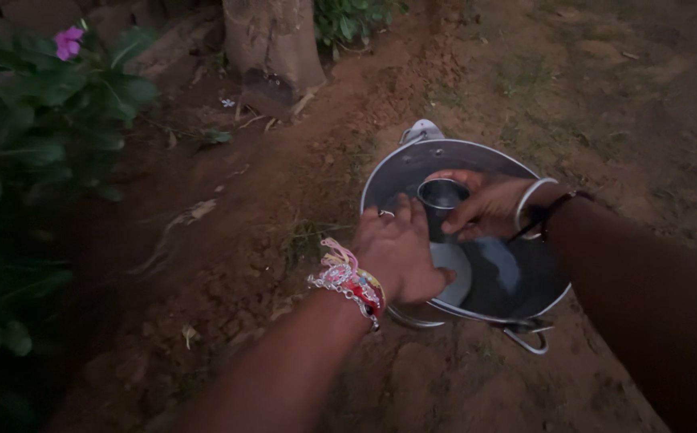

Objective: The person repeatedly scoops water from a bucket using a cup and pours it over their hand onto flowering plants.

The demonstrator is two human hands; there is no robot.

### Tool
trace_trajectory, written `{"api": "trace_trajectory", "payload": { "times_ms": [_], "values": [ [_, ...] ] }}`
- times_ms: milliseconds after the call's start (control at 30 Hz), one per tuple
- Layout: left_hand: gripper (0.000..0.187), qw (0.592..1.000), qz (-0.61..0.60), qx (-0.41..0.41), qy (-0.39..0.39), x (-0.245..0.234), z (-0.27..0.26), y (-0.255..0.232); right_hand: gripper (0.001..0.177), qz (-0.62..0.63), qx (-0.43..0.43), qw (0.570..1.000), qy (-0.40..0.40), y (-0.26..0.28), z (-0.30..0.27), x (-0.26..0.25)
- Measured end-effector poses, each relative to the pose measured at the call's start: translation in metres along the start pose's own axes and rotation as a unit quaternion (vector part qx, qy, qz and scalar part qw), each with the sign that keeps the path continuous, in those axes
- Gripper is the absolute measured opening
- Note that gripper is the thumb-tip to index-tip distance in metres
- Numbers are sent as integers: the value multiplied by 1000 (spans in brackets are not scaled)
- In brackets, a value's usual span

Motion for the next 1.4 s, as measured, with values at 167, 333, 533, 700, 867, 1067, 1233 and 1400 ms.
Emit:
{"api": "trace_trajectory", "payload": {
  "times_ms": [167,333,533,700,867,1067,1233,1400],
  "values": [
    [122,999,-38,-4,-24,-9,-3,1,81,8,-9,1000,-2,10,-1,-8],
    [118,984,-152,-16,-90,-22,-2,9,76,-18,-44,998,-46,32,-11,-13],
    [119,943,-298,-28,-145,-28,7,26,75,11,-85,996,-30,60,-14,-8],
    [105,862,-446,40,-237,-47,4,41,76,6,-136,990,-27,83,-14,-3],
    [95,832,-503,0,-235,-57,11,61,74,45,-176,983,2,107,-14,14],
    [86,787,-566,-24,-246,-73,14,89,67,35,-213,976,21,141,-23,42],
    [87,749,-603,6,-274,-88,26,114,63,25,-225,973,42,169,-31,68],
    [90,779,-539,-34,-318,-118,5,151,60,-4,-269,963,21,204,-43,98]
  ]
}}
Point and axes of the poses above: each hand's wrist, its own z-axis towards the middle knuckle, its own x-axis out of the palm, y = z × x, the point moved 9 cm from there along z, towards the middle knuckle, and after that the axes turned 7 degrees about -y, right-handed, at the moved point
